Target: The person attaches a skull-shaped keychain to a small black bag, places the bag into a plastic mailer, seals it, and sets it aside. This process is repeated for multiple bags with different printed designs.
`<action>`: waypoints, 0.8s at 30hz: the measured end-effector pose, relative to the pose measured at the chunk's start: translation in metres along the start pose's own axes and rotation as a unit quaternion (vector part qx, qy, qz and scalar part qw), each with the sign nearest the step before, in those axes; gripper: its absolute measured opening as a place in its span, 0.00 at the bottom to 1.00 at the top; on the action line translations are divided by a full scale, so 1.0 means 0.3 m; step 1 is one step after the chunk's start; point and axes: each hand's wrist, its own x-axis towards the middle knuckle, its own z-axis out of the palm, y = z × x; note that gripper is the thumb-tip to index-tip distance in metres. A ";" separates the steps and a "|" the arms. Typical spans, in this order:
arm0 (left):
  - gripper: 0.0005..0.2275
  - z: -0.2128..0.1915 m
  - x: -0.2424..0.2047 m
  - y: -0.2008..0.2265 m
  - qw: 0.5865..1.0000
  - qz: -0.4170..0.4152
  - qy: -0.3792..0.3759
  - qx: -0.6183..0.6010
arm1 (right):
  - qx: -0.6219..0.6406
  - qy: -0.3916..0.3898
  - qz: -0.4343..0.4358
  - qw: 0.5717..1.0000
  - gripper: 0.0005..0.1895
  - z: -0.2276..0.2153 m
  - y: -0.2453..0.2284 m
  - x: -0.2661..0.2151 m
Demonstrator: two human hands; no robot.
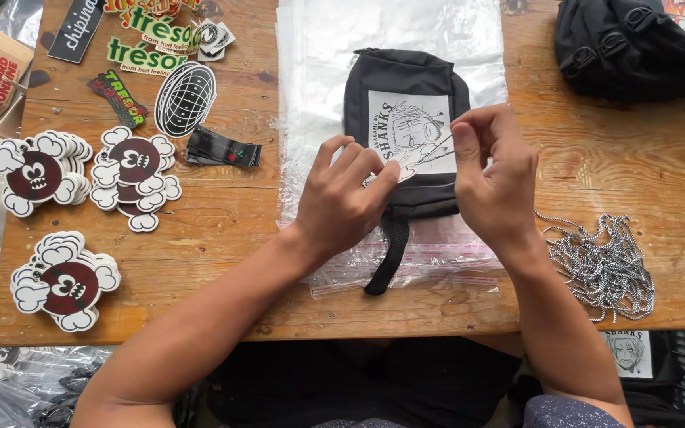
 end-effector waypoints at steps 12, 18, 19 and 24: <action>0.04 -0.050 0.026 0.012 0.998 0.007 -0.044 -0.046 | 0.251 0.076 0.169 0.950 0.06 -0.060 -0.003 0.047; 0.03 -0.047 0.023 0.010 0.998 0.005 -0.051 -0.047 | 0.121 0.177 0.046 0.976 0.09 -0.098 0.007 0.040; 0.01 -0.044 0.022 0.009 0.997 0.004 -0.058 -0.053 | 0.105 0.127 0.043 0.985 0.09 -0.108 0.004 0.036; 0.00 -0.046 0.021 0.004 0.995 -0.001 -0.072 -0.065 | -0.017 -0.004 0.036 0.999 0.06 -0.109 -0.012 0.019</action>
